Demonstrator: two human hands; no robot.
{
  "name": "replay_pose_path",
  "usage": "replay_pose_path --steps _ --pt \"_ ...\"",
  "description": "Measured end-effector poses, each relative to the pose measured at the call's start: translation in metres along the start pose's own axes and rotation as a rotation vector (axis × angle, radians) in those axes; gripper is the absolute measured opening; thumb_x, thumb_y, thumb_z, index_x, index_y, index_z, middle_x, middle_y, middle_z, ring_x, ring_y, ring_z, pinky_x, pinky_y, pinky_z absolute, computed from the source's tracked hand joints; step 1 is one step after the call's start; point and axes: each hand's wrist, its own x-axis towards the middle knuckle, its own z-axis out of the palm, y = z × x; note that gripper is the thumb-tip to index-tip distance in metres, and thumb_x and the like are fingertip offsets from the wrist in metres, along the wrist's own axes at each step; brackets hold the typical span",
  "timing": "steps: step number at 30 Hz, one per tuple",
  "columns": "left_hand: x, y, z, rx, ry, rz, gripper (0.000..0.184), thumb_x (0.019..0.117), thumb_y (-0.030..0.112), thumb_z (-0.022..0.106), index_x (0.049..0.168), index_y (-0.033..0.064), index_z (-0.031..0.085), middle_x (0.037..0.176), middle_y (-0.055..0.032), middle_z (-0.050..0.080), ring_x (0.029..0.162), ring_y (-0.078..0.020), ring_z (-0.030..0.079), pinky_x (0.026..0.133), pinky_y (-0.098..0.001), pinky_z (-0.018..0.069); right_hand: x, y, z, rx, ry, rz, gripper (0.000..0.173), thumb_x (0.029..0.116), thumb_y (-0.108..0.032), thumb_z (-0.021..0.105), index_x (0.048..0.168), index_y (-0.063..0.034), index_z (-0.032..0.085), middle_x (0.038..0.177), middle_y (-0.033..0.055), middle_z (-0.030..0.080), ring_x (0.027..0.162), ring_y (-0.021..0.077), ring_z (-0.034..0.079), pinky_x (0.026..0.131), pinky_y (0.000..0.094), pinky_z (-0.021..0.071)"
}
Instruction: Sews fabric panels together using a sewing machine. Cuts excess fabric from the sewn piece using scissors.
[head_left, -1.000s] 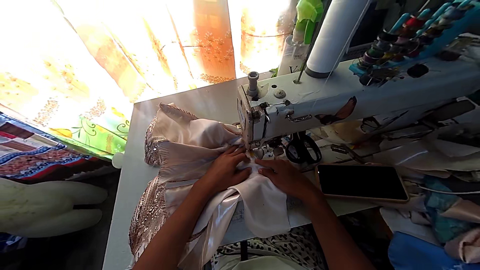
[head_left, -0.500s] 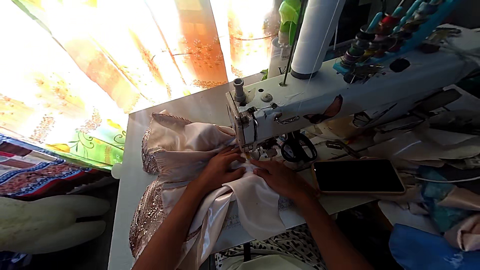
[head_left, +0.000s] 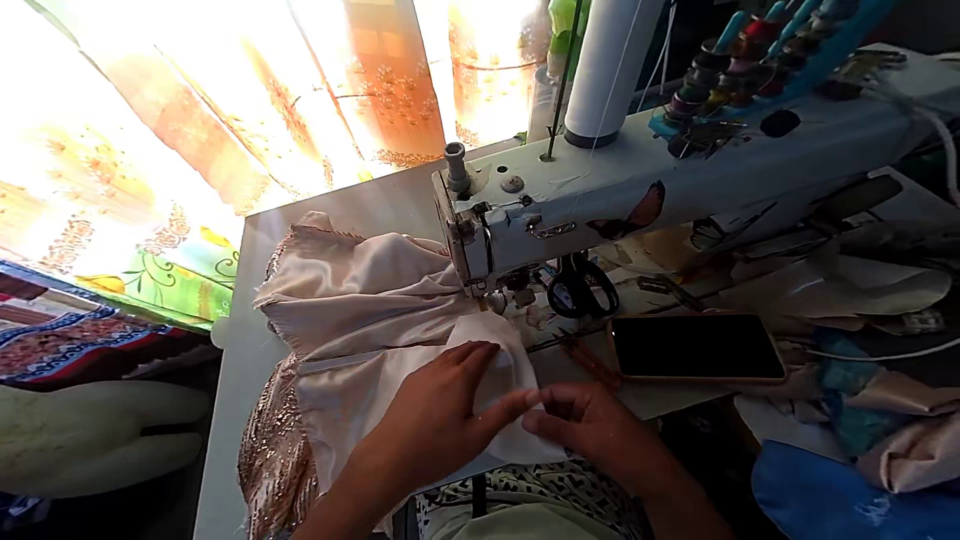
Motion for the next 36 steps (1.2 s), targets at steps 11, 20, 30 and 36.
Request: replay_pose_path --steps 11,20,30,36 --pt "0.030 -0.026 -0.041 0.002 0.038 -0.142 0.012 0.0999 0.012 0.063 0.093 0.0049 0.070 0.079 -0.0054 0.066 0.073 -0.0158 0.064 0.069 -0.0400 0.0537 0.028 -0.001 0.055 -0.482 0.260 -0.694 0.019 0.0975 -0.010 0.061 0.105 -0.0030 0.077 0.101 0.0096 0.074 0.095 0.0162 0.071 0.085 0.0288 0.0589" --pt "0.040 -0.011 0.016 0.127 0.517 -0.219 0.020 0.1058 0.014 0.052 0.114 0.0002 0.064 0.077 -0.0166 0.066 0.072 -0.0368 0.068 0.063 -0.0568 0.0528 0.078 0.021 -0.013 -1.091 0.089 -0.516 0.030 0.0992 -0.008 0.058 0.125 -0.0113 0.073 0.129 0.0077 0.070 0.118 0.0352 0.064 0.094 0.0550 0.0510" --pt "0.038 -0.024 0.023 0.165 0.374 -0.060 0.014 0.0912 0.016 0.072 0.100 0.0082 0.080 0.089 -0.0119 0.072 0.089 -0.0323 0.070 0.078 -0.0556 0.0536 0.072 0.050 0.024 -1.128 0.323 -0.580 0.030 0.0808 -0.001 0.073 0.110 -0.0081 0.079 0.121 0.0125 0.072 0.103 0.0371 0.067 0.080 0.0502 0.0545" --pt "0.037 -0.044 0.019 0.174 -0.044 0.113 0.034 0.0982 0.020 0.057 0.123 -0.0002 0.067 0.144 -0.0147 0.060 0.144 -0.0327 0.046 0.119 -0.0547 0.0313 0.068 0.056 0.028 -1.128 0.393 -0.558 0.019 0.0817 -0.007 0.075 0.099 -0.0116 0.080 0.119 0.0154 0.070 0.106 0.0370 0.066 0.081 0.0506 0.0546"
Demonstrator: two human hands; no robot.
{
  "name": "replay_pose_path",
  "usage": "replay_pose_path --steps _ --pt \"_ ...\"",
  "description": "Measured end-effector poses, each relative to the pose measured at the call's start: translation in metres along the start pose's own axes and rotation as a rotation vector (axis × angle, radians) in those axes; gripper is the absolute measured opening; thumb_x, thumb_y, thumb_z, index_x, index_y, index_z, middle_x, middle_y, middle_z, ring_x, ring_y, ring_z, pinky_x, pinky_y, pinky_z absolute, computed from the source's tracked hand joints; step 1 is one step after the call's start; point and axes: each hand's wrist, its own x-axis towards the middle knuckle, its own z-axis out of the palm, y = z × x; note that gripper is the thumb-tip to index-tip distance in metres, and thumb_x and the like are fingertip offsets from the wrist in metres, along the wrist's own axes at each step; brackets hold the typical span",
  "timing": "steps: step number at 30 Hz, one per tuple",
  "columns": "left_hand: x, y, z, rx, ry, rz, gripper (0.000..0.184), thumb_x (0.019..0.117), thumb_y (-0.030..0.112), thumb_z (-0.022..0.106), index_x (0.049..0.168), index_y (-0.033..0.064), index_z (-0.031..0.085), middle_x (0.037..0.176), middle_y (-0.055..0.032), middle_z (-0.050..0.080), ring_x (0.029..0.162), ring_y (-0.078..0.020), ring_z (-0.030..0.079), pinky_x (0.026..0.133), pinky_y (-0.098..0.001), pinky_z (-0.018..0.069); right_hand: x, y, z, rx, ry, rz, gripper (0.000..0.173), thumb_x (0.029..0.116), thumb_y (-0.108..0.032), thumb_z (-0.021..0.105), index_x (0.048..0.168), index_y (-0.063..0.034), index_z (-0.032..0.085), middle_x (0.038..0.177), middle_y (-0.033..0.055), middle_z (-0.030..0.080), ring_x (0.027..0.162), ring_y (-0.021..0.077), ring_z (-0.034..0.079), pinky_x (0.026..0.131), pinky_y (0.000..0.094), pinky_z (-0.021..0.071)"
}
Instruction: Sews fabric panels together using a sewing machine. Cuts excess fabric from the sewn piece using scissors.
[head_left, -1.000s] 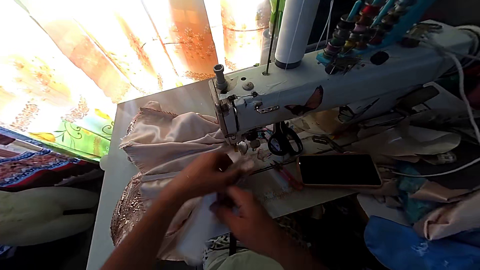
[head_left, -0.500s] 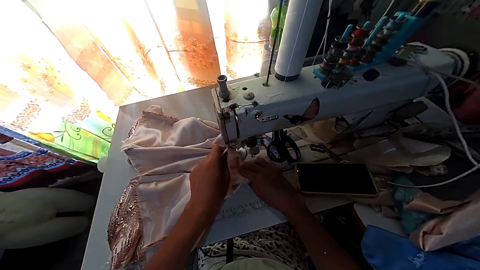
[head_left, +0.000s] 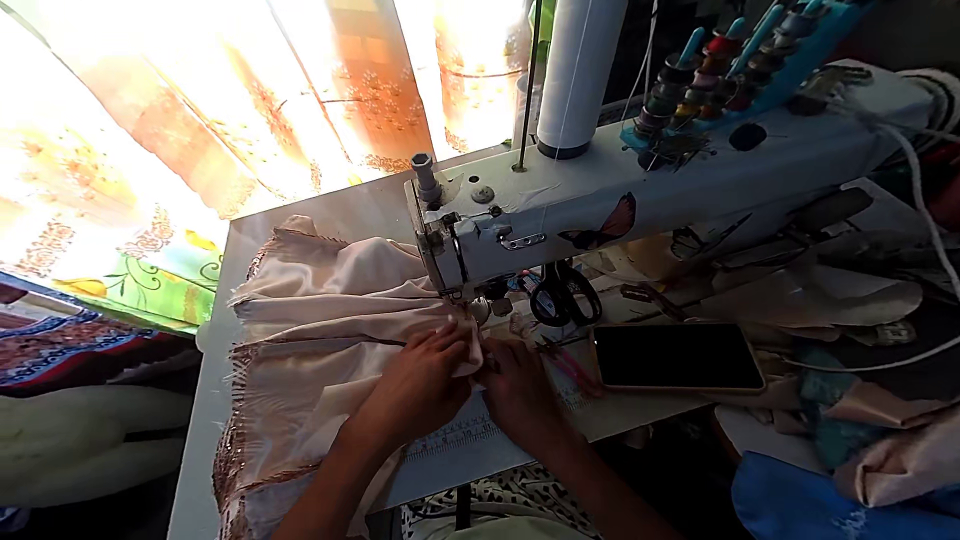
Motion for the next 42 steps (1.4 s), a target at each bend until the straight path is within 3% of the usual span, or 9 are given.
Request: replay_pose_path --steps 9,13,17,19,21,24,29,33,42 --pt "-0.008 0.009 0.005 0.142 0.030 -0.001 0.028 0.1018 0.016 0.046 0.121 0.0024 0.061 0.117 -0.0151 0.071 0.118 -0.0319 0.066 0.102 -0.0580 0.0437 -0.001 0.004 -0.002 0.034 -0.040 0.003 0.021 0.0837 -0.013 0.075 0.105 -0.0141 0.080 0.125 0.0178 0.066 0.109 0.0393 0.064 0.082 0.0521 0.0531" --pt "-0.012 0.004 0.007 0.122 0.032 -0.005 0.031 0.1033 0.019 0.044 0.124 0.0025 0.061 0.124 -0.0140 0.069 0.124 -0.0303 0.063 0.104 -0.0579 0.0427 0.003 0.011 -0.007 0.044 -0.115 -0.039 0.023 0.0889 -0.017 0.070 0.110 -0.0158 0.079 0.145 0.0135 0.059 0.117 0.0387 0.062 0.084 0.0511 0.0528" --pt "-0.013 0.007 0.005 0.217 0.055 -0.024 0.030 0.1018 0.018 0.048 0.122 0.0012 0.062 0.121 -0.0157 0.070 0.122 -0.0324 0.064 0.103 -0.0565 0.0426 0.005 0.023 -0.009 0.039 -0.141 -0.135 0.023 0.0955 -0.022 0.064 0.112 -0.0140 0.078 0.136 0.0054 0.067 0.115 0.0354 0.064 0.085 0.0518 0.0521" --pt "-0.013 0.004 0.008 0.293 0.105 0.030 0.030 0.0993 0.021 0.049 0.116 0.0027 0.066 0.131 -0.0142 0.066 0.131 -0.0333 0.058 0.105 -0.0577 0.0412 0.006 0.026 -0.011 0.037 -0.156 -0.151 0.022 0.0961 -0.019 0.062 0.111 -0.0133 0.077 0.136 0.0046 0.067 0.115 0.0346 0.065 0.086 0.0515 0.0517" --pt "-0.014 0.000 0.012 0.332 0.101 0.068 0.033 0.0993 0.025 0.046 0.113 0.0047 0.067 0.148 -0.0108 0.057 0.145 -0.0329 0.044 0.115 -0.0601 0.0301 0.007 0.026 -0.011 0.024 -0.155 -0.155 0.020 0.0944 -0.013 0.061 0.107 -0.0124 0.076 0.135 0.0044 0.067 0.115 0.0343 0.065 0.085 0.0513 0.0516" --pt "-0.015 0.001 0.016 0.279 -0.034 -0.032 0.044 0.1045 0.030 0.037 0.127 0.0018 0.061 0.159 -0.0121 0.045 0.153 -0.0328 0.030 0.123 -0.0575 0.0174 0.006 0.025 -0.010 -0.016 -0.128 -0.160 0.019 0.0939 -0.010 0.059 0.104 -0.0122 0.076 0.135 0.0020 0.068 0.113 0.0318 0.066 0.083 0.0497 0.0513" --pt "-0.017 -0.010 0.053 0.306 0.364 0.070 0.042 0.1008 0.033 0.041 0.109 0.0020 0.069 0.139 -0.0169 0.063 0.135 -0.0360 0.056 0.108 -0.0518 0.0459 0.004 0.024 -0.005 -0.070 -0.077 -0.159 0.019 0.0907 -0.008 0.060 0.099 -0.0128 0.076 0.134 -0.0004 0.069 0.110 0.0287 0.067 0.081 0.0470 0.0502" --pt "-0.013 -0.018 0.064 0.297 0.499 0.104 0.042 0.0967 0.037 0.045 0.106 0.0047 0.070 0.136 -0.0141 0.066 0.132 -0.0330 0.059 0.106 -0.0496 0.0481 0.003 0.023 0.001 -0.080 -0.024 -0.145 0.021 0.0883 -0.006 0.060 0.099 -0.0134 0.077 0.133 -0.0005 0.069 0.109 0.0288 0.067 0.081 0.0472 0.0495" --pt "-0.003 -0.028 0.054 0.273 0.466 0.103 0.043 0.0938 0.041 0.049 0.109 0.0068 0.070 0.133 -0.0106 0.068 0.130 -0.0294 0.060 0.102 -0.0490 0.0506 0.011 0.022 0.005 -0.109 -0.019 -0.109 0.026 0.0900 -0.006 0.059 0.106 -0.0150 0.077 0.135 -0.0024 0.068 0.105 0.0278 0.067 0.080 0.0465 0.0479"
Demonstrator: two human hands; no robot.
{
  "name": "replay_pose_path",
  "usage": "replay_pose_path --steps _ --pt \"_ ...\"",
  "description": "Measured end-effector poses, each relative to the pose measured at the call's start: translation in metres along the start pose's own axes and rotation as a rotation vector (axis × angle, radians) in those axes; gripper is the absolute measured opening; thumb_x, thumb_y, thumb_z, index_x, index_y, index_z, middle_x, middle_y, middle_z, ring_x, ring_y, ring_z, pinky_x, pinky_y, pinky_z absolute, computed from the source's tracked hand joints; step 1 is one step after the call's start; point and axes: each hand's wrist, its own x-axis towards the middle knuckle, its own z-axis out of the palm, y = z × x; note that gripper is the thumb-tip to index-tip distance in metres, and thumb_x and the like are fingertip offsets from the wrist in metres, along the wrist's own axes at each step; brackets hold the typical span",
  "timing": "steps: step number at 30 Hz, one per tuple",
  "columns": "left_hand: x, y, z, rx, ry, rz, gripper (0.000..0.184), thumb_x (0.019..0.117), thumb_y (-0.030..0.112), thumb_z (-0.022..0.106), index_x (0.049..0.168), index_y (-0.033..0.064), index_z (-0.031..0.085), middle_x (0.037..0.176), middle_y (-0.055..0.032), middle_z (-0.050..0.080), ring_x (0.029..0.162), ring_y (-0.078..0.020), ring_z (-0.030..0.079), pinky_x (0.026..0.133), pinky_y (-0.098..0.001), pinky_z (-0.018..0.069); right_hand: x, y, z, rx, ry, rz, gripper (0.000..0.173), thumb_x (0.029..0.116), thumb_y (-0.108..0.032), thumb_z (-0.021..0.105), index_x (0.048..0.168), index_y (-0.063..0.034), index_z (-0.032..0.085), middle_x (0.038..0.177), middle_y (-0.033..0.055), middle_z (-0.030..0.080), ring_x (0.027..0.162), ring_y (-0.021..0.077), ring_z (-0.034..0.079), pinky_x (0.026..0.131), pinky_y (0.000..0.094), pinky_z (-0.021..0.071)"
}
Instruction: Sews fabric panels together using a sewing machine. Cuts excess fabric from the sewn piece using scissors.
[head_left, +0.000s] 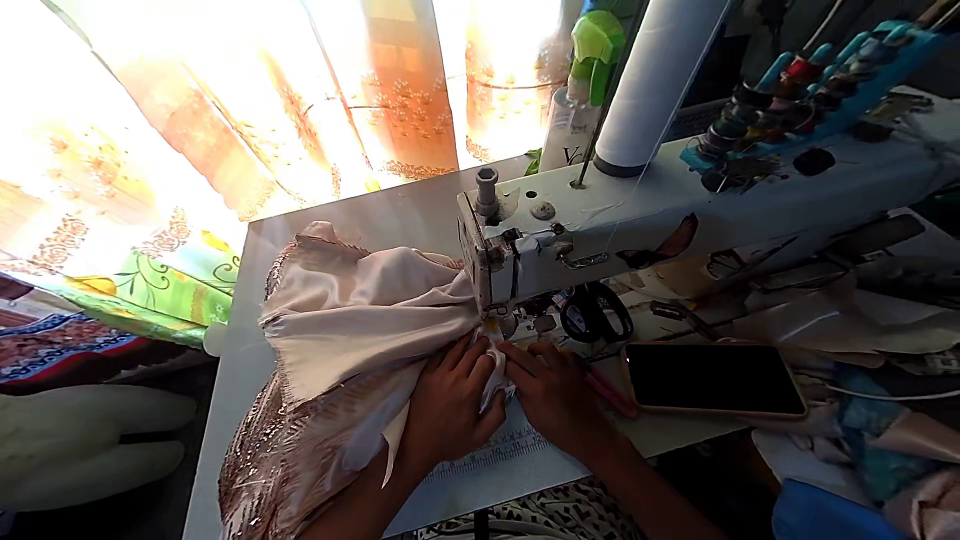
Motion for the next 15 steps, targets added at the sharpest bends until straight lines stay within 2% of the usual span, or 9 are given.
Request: replay_pose_path --steps 2,4,5,7,8,9,11,13,15 --pt "0.003 -0.002 -0.004 -0.077 -0.017 -0.044 0.044 0.0956 0.040 0.049 0.115 0.0056 0.069 0.131 -0.0097 0.069 0.128 -0.0284 0.062 0.101 -0.0501 0.0513 0.001 0.000 0.000 0.010 -0.012 0.005 0.025 0.0903 -0.006 0.060 0.106 -0.0144 0.077 0.135 -0.0014 0.068 0.106 0.0289 0.067 0.080 0.0473 0.0482" --pt "0.010 -0.006 -0.016 -0.232 -0.084 -0.121 0.045 0.1027 0.036 0.048 0.130 0.0043 0.065 0.129 -0.0112 0.069 0.124 -0.0283 0.064 0.101 -0.0515 0.0519 0.002 -0.001 0.000 0.018 -0.014 0.012 0.025 0.0903 -0.007 0.062 0.108 -0.0155 0.078 0.135 0.0025 0.068 0.108 0.0314 0.067 0.081 0.0494 0.0495" --pt "0.015 -0.008 -0.024 -0.309 -0.139 -0.161 0.045 0.1058 0.033 0.045 0.135 0.0049 0.063 0.131 -0.0124 0.068 0.126 -0.0284 0.063 0.104 -0.0511 0.0498 0.002 -0.001 0.000 0.020 -0.011 0.016 0.027 0.0905 -0.008 0.063 0.111 -0.0173 0.078 0.135 0.0055 0.067 0.109 0.0325 0.067 0.082 0.0502 0.0500" --pt "0.022 -0.011 -0.034 -0.434 -0.211 -0.237 0.042 0.1089 0.028 0.041 0.130 0.0024 0.068 0.129 -0.0153 0.069 0.128 -0.0279 0.062 0.109 -0.0485 0.0461 0.001 0.000 0.001 0.011 0.014 0.014 0.030 0.0917 -0.011 0.063 0.116 -0.0204 0.078 0.133 0.0100 0.067 0.109 0.0334 0.067 0.082 0.0497 0.0514" --pt "0.024 -0.012 -0.037 -0.467 -0.230 -0.275 0.042 0.1097 0.027 0.040 0.125 0.0009 0.070 0.123 -0.0158 0.071 0.122 -0.0261 0.065 0.106 -0.0466 0.0478 0.000 0.000 0.001 0.013 0.040 0.010 0.029 0.0935 -0.014 0.063 0.118 -0.0214 0.077 0.131 0.0114 0.067 0.108 0.0338 0.067 0.082 0.0490 0.0520" --pt "0.027 -0.012 -0.039 -0.494 -0.235 -0.319 0.042 0.1105 0.027 0.039 0.119 0.0004 0.070 0.112 -0.0148 0.072 0.109 -0.0230 0.068 0.098 -0.0442 0.0511 -0.001 0.001 0.002 0.017 0.075 0.004 0.029 0.0944 -0.015 0.062 0.118 -0.0220 0.077 0.128 0.0120 0.068 0.106 0.0340 0.067 0.081 0.0481 0.0527" --pt "0.031 -0.013 -0.042 -0.560 -0.238 -0.412 0.042 0.1118 0.030 0.037 0.113 0.0028 0.069 0.090 -0.0080 0.066 0.083 -0.0142 0.063 0.079 -0.0366 0.0507 -0.003 0.002 0.003 0.012 0.126 -0.006 0.027 0.0953 -0.016 0.062 0.117 -0.0227 0.078 0.124 0.0110 0.070 0.104 0.0325 0.067 0.079 0.0457 0.0523" --pt "0.034 -0.015 -0.044 -0.619 -0.239 -0.470 0.042 0.1121 0.032 0.036 0.118 0.0064 0.069 0.087 -0.0020 0.065 0.079 -0.0065 0.060 0.077 -0.0297 0.0503 -0.004 0.002 0.003 0.011 0.121 -0.005 0.028 0.0952 -0.016 0.062 0.117 -0.0224 0.078 0.123 0.0103 0.070 0.103 0.0321 0.066 0.080 0.0453 0.0520" --pt "0.036 -0.014 -0.046 -0.624 -0.250 -0.482 0.042 0.1122 0.034 0.035 0.116 0.0089 0.068 0.084 0.0008 0.063 0.077 -0.0041 0.059 0.074 -0.0270 0.0492 -0.003 0.002 0.002 0.012 0.100 0.002 0.028 0.0945 -0.015 0.063 0.117 -0.0224 0.078 0.122 0.0102 0.070 0.104 0.0326 0.066 0.080 0.0459 0.0522"
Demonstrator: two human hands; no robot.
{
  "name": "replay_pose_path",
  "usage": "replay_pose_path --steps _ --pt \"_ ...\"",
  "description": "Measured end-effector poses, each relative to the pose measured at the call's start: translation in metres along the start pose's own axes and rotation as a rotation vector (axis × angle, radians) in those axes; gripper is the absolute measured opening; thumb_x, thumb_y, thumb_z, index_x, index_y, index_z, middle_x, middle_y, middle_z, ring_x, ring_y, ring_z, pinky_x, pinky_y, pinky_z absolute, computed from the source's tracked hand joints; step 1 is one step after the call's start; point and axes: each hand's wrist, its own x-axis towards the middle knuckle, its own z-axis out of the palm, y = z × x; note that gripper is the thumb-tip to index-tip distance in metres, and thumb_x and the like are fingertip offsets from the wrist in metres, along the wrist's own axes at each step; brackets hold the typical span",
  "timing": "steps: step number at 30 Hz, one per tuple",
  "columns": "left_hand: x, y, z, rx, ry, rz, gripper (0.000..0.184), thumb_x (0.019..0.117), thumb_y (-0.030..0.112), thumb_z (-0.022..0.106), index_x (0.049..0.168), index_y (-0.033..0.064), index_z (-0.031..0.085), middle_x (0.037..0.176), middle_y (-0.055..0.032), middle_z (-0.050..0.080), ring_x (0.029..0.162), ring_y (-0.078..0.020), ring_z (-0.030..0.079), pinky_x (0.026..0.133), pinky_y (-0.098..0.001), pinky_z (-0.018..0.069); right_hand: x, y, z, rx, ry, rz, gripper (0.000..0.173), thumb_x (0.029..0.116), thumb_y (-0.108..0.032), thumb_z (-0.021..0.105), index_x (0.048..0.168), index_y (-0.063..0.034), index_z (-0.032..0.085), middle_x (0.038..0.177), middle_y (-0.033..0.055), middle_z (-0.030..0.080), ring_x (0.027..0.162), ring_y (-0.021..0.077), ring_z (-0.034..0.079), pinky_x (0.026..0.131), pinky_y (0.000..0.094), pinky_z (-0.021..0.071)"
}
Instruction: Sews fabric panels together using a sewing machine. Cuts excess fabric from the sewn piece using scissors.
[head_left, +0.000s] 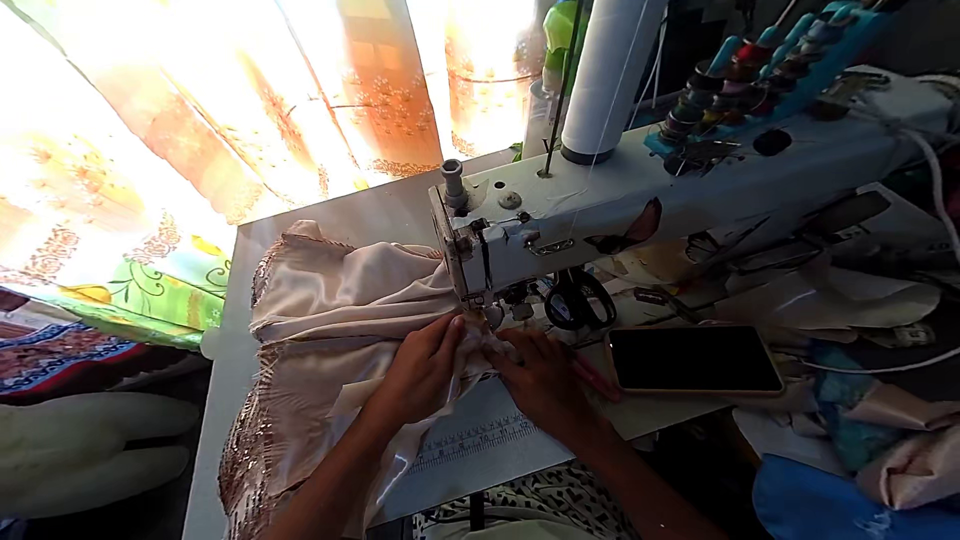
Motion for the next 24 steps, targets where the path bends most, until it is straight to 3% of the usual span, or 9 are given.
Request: replay_pose_path --steps 2,4,5,7,12,14,15,19,24 --pt "-0.001 0.003 -0.001 0.090 -0.044 0.040 0.041 0.1121 0.033 0.035 0.118 0.0078 0.068 0.089 -0.0034 0.065 0.083 -0.0099 0.062 0.079 -0.0324 0.0505 0.000 0.000 0.000 0.015 -0.001 0.006 0.028 0.0939 -0.015 0.064 0.117 -0.0223 0.078 0.121 0.0105 0.070 0.104 0.0330 0.066 0.080 0.0462 0.0525" --pt "-0.002 0.002 0.000 0.245 -0.118 0.144 0.036 0.1095 0.023 0.041 0.121 0.0014 0.067 0.110 -0.0146 0.070 0.107 -0.0257 0.066 0.095 -0.0469 0.0513 0.000 0.000 0.001 0.032 0.004 0.010 0.027 0.0936 -0.014 0.064 0.116 -0.0215 0.079 0.120 0.0108 0.071 0.105 0.0334 0.066 0.080 0.0466 0.0531" --pt "-0.003 0.001 0.001 0.323 -0.155 0.188 0.035 0.1068 0.019 0.045 0.125 -0.0005 0.067 0.123 -0.0178 0.069 0.122 -0.0318 0.063 0.104 -0.0520 0.0483 0.000 0.000 0.000 0.038 0.002 0.014 0.027 0.0931 -0.014 0.065 0.115 -0.0209 0.079 0.120 0.0107 0.071 0.105 0.0335 0.066 0.080 0.0468 0.0533" --pt "-0.005 0.001 0.004 0.449 -0.189 0.217 0.034 0.1040 0.017 0.046 0.125 -0.0012 0.065 0.135 -0.0181 0.065 0.134 -0.0355 0.056 0.109 -0.0539 0.0446 0.000 -0.001 0.000 0.057 -0.002 0.018 0.025 0.0919 -0.013 0.066 0.113 -0.0187 0.079 0.121 0.0109 0.071 0.105 0.0343 0.067 0.079 0.0478 0.0542" --pt "-0.009 0.010 0.011 0.581 -0.196 0.169 0.038 0.1028 0.018 0.048 0.135 -0.0001 0.058 0.137 -0.0194 0.062 0.138 -0.0379 0.051 0.107 -0.0547 0.0447 0.000 0.000 0.000 0.069 -0.019 0.017 0.025 0.0924 -0.013 0.065 0.113 -0.0182 0.079 0.122 0.0079 0.071 0.105 0.0333 0.067 0.079 0.0465 0.0540" --pt "-0.011 0.009 0.013 0.597 -0.202 0.176 0.049 0.1012 0.016 0.050 0.149 0.0071 0.051 0.145 -0.0167 0.058 0.142 -0.0372 0.047 0.110 -0.0551 0.0425 0.000 0.001 0.001 0.073 -0.022 0.016 0.024 0.0929 -0.014 0.065 0.111 -0.0174 0.080 0.120 0.0066 0.072 0.104 0.0329 0.067 0.079 0.0466 0.0539" --pt "-0.012 0.008 0.014 0.607 -0.212 0.176 0.050 0.1007 0.015 0.050 0.150 0.0106 0.051 0.148 -0.0149 0.056 0.144 -0.0364 0.045 0.111 -0.0555 0.0413 0.000 0.001 0.000 0.076 -0.024 0.017 0.022 0.0935 -0.014 0.064 0.109 -0.0165 0.080 0.119 0.0063 0.073 0.104 0.0329 0.067 0.079 0.0468 0.0538" --pt "-0.015 0.008 0.016 0.621 -0.227 0.165 0.042 0.1008 0.014 0.050 0.142 0.0116 0.060 0.151 -0.0148 0.052 0.147 -0.0378 0.039 0.114 -0.0566 0.0375 -0.001 0.002 0.000 0.085 -0.014 0.021 0.021 0.0941 -0.015 0.063 0.106 -0.0143 0.080 0.118 0.0054 0.074 0.102 0.0329 0.067 0.079 0.0474 0.0532" --pt "-0.024 0.013 0.030 0.620 -0.153 0.107 0.044 0.0998 0.015 0.053 0.143 0.0120 0.060 0.153 -0.0180 0.049 0.149 -0.0423 0.033 0.117 -0.0588 0.0311 -0.002 0.003 0.001 0.079 0.020 0.017 0.022 0.0938 -0.016 0.060 0.102 -0.0131 0.080 0.118 0.0044 0.074 0.101 0.0315 0.068 0.081 0.0465 0.0521"
